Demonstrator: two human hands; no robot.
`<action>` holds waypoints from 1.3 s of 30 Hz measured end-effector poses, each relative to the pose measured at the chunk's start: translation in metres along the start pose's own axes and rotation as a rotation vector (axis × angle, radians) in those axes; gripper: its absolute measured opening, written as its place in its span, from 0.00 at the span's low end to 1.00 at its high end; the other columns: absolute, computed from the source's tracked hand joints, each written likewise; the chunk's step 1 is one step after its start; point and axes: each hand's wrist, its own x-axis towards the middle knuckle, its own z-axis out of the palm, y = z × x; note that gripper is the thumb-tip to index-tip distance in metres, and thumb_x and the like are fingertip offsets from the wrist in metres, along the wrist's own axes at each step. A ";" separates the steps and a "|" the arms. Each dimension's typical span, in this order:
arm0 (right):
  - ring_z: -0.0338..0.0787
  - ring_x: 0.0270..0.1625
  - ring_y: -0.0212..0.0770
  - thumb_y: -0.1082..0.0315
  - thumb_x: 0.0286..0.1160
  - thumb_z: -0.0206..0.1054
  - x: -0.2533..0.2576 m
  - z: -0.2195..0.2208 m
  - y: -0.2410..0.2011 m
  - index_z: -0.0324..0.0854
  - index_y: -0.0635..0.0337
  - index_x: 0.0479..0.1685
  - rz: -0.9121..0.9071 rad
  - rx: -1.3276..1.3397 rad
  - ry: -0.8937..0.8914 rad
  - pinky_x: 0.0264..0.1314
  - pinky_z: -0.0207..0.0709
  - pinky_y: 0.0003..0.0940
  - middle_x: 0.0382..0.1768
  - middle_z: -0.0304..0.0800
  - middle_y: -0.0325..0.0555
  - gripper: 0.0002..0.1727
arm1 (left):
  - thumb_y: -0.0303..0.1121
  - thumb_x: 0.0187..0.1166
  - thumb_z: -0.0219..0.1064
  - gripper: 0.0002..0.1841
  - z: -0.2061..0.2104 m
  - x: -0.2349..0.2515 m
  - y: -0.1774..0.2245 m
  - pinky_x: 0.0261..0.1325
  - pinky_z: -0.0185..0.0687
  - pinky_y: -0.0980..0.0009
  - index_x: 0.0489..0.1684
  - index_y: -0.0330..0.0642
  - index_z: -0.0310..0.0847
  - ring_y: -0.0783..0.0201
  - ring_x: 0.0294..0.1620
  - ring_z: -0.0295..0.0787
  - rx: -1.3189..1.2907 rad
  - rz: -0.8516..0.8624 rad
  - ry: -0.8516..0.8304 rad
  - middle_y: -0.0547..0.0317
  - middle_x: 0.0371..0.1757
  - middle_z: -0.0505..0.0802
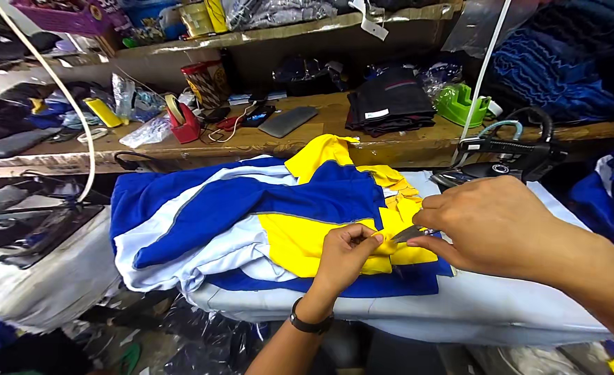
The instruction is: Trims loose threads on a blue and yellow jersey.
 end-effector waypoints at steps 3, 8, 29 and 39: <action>0.82 0.18 0.40 0.48 0.69 0.69 0.006 -0.002 -0.001 0.85 0.49 0.14 0.001 -0.006 -0.066 0.16 0.66 0.39 0.15 0.77 0.36 0.20 | 0.27 0.76 0.69 0.06 0.002 -0.001 -0.001 0.37 0.81 0.81 0.30 0.38 0.89 0.80 0.29 0.84 0.036 0.023 0.016 0.68 0.26 0.90; 0.81 0.18 0.38 0.46 0.71 0.71 0.012 -0.003 -0.002 0.85 0.49 0.15 0.029 -0.014 -0.168 0.17 0.65 0.38 0.15 0.77 0.36 0.22 | 0.27 0.77 0.68 0.06 0.004 -0.003 -0.002 0.36 0.81 0.81 0.30 0.38 0.90 0.79 0.29 0.84 0.058 0.054 0.030 0.68 0.27 0.90; 0.78 0.19 0.37 0.50 0.70 0.74 0.034 -0.002 -0.004 0.81 0.49 0.12 -0.047 0.081 -0.388 0.22 0.63 0.39 0.12 0.74 0.34 0.21 | 0.31 0.75 0.69 0.07 0.005 -0.007 -0.015 0.33 0.78 0.84 0.30 0.40 0.90 0.82 0.27 0.82 0.181 0.120 -0.025 0.70 0.28 0.89; 0.85 0.26 0.44 0.52 0.72 0.75 0.044 -0.017 -0.026 0.87 0.56 0.20 0.058 0.048 -0.537 0.29 0.71 0.46 0.18 0.82 0.40 0.19 | 0.29 0.76 0.69 0.06 -0.004 -0.014 -0.022 0.38 0.83 0.81 0.34 0.37 0.91 0.79 0.32 0.86 0.099 0.109 -0.033 0.65 0.32 0.92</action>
